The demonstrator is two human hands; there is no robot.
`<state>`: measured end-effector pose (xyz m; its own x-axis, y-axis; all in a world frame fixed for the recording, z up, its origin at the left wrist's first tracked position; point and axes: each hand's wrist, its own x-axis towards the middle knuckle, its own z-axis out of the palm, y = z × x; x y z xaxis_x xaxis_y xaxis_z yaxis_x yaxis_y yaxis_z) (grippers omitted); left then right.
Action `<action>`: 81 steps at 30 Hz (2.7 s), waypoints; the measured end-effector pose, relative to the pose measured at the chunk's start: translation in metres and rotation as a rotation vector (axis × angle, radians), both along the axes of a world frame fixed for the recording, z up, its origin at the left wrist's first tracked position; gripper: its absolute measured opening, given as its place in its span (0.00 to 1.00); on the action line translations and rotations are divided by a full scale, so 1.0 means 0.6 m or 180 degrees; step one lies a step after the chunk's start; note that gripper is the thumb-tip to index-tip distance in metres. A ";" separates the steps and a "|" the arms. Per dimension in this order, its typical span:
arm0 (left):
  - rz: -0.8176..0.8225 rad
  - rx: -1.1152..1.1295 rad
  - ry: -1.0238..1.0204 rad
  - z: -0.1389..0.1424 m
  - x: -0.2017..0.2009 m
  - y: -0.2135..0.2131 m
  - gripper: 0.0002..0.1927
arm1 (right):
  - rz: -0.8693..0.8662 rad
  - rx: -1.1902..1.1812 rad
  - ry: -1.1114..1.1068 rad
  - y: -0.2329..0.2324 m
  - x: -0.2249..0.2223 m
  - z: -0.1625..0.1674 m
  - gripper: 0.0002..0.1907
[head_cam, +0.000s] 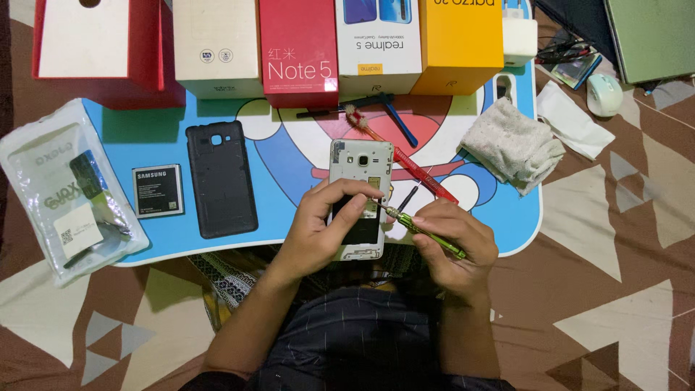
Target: The person sits on a bed and uses a screwdriver to unscrew and reassemble the back of a Samsung smartphone, handling its battery and back cover, then wipes the phone with a cloth. They then unbox a new Infinix smartphone, removing it and its paperwork from the box and placing the phone into another box.
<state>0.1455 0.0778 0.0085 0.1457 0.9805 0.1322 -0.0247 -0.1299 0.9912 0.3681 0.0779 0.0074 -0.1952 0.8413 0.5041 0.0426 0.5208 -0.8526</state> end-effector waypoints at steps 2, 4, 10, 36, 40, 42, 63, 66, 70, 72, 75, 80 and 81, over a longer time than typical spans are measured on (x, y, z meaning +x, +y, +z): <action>-0.0055 -0.0069 -0.0090 0.000 -0.001 0.000 0.11 | -0.0042 -0.0024 -0.0050 0.000 0.000 0.001 0.08; -0.0077 -0.0098 -0.0143 0.000 -0.001 -0.001 0.11 | -0.0042 -0.0029 -0.0091 -0.001 -0.001 0.002 0.08; 0.0022 0.0119 -0.0025 -0.001 0.000 -0.004 0.06 | 0.0028 -0.0048 -0.0148 -0.002 0.000 0.004 0.08; 0.0051 0.0000 -0.0331 -0.021 -0.001 -0.006 0.07 | 0.0031 0.0110 0.0083 -0.006 0.005 -0.004 0.08; 0.0068 -0.0039 -0.0272 -0.020 0.001 -0.007 0.07 | 0.0070 0.0109 0.0130 -0.005 0.005 -0.005 0.08; 0.0063 -0.0002 -0.0231 -0.020 0.001 -0.006 0.08 | 0.0100 0.0171 0.0126 -0.003 0.005 -0.006 0.08; 0.0036 -0.0032 -0.0162 -0.016 -0.001 -0.005 0.08 | 0.0090 0.0119 0.0120 -0.005 0.008 -0.006 0.08; 0.0054 -0.0055 -0.0184 -0.014 -0.001 -0.005 0.07 | 0.0096 0.0134 0.0119 -0.006 0.008 -0.006 0.08; 0.0026 -0.0165 -0.0294 -0.010 -0.001 -0.006 0.10 | 0.0037 0.0076 0.0152 -0.010 0.008 -0.007 0.08; 0.0015 -0.0301 -0.0485 -0.008 -0.001 -0.006 0.13 | 0.0042 0.0111 0.0166 -0.010 0.007 -0.009 0.08; -0.0024 -0.0268 -0.0483 -0.007 -0.002 -0.006 0.15 | 0.0066 0.0125 0.0155 -0.007 0.006 -0.009 0.08; 0.0019 -0.0160 -0.0725 -0.006 -0.003 -0.005 0.19 | 0.0181 0.0044 0.0014 -0.008 0.010 0.002 0.08; 0.0046 -0.0095 -0.0714 -0.006 -0.003 -0.004 0.20 | 0.0221 0.0020 -0.0039 -0.009 0.012 0.004 0.08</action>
